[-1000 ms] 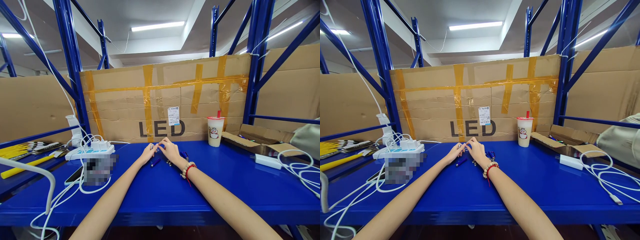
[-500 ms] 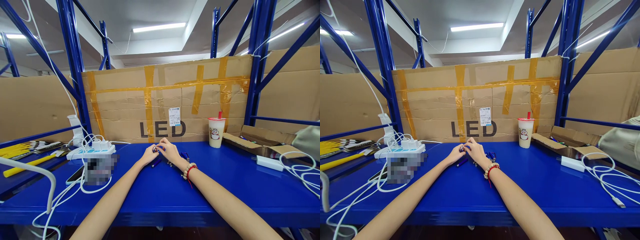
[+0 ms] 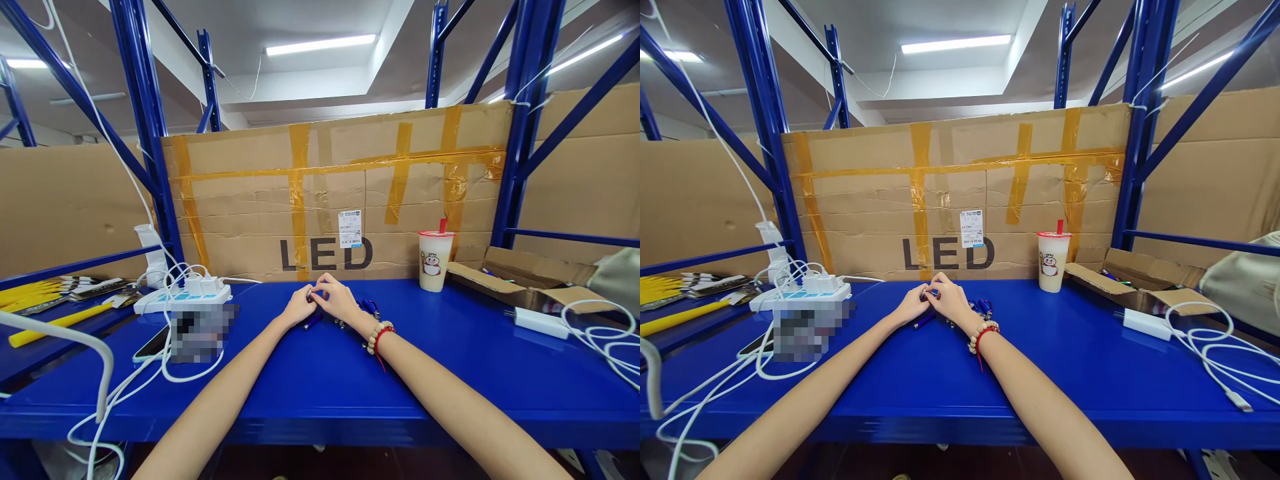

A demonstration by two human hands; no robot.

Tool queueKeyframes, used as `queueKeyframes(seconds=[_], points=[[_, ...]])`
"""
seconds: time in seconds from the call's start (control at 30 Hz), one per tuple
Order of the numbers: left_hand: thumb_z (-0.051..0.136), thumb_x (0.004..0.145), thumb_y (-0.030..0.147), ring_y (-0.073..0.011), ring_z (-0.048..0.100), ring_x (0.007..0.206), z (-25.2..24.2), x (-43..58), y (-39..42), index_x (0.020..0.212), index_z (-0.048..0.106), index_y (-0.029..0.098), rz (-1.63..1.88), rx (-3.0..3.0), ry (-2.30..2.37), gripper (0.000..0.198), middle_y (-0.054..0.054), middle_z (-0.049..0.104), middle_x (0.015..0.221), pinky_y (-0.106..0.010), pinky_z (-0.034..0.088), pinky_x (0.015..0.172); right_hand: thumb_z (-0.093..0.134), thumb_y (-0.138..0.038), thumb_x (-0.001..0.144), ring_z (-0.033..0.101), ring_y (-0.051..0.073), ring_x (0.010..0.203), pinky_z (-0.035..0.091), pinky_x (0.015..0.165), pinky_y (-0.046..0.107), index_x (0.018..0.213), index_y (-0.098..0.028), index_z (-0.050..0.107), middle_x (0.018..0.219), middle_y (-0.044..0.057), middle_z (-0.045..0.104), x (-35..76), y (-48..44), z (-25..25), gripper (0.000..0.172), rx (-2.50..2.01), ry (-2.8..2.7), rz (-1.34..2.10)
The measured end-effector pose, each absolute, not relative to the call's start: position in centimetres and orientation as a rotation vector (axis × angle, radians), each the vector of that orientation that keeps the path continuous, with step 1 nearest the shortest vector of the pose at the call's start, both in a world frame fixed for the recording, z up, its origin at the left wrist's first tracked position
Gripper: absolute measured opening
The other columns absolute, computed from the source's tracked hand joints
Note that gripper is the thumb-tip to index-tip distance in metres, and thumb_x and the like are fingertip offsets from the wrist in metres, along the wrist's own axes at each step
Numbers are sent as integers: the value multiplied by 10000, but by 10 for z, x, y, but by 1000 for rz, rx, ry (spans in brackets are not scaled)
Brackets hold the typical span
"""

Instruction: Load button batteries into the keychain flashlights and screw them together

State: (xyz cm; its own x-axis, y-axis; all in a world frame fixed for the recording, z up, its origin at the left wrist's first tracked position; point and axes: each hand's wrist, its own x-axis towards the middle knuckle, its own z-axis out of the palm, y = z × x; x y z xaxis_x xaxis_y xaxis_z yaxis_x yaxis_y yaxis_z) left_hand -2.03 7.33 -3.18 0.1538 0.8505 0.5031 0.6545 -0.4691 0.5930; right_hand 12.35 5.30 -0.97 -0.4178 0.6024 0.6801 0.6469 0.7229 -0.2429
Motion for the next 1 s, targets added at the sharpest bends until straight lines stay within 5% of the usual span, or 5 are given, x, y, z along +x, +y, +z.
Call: queueKeyframes(seconds=[0.2, 0.63, 1.0], points=[[534, 851, 277, -126, 514, 724, -30, -29, 75, 851, 539, 122, 1287, 2115, 1656, 155, -16, 540, 799, -293, 435, 683, 455, -264, 886, 555, 69, 671, 362, 568, 200, 997, -206, 583, 1039, 1, 563, 123, 53, -10, 180, -1073, -2048, -83], [573, 824, 231, -159, 538, 842, -30, -30, 70, 873, 558, 125, 1119, 2207, 1591, 118, -28, 571, 855, -351, 433, 790, 466, -190, 857, 553, 118, 768, 403, 661, 251, 966, -161, 607, 1039, 44, 551, 126, 58, -13, 181, -1191, -2205, -173], [568, 834, 234, -116, 525, 697, -31, -22, 73, 822, 547, 116, 1235, 2065, 1458, 120, -2, 551, 761, -292, 447, 692, 484, -241, 882, 558, 127, 764, 435, 675, 279, 977, -155, 614, 1011, 48, 576, 129, 54, -11, 182, -1243, -2268, -184]])
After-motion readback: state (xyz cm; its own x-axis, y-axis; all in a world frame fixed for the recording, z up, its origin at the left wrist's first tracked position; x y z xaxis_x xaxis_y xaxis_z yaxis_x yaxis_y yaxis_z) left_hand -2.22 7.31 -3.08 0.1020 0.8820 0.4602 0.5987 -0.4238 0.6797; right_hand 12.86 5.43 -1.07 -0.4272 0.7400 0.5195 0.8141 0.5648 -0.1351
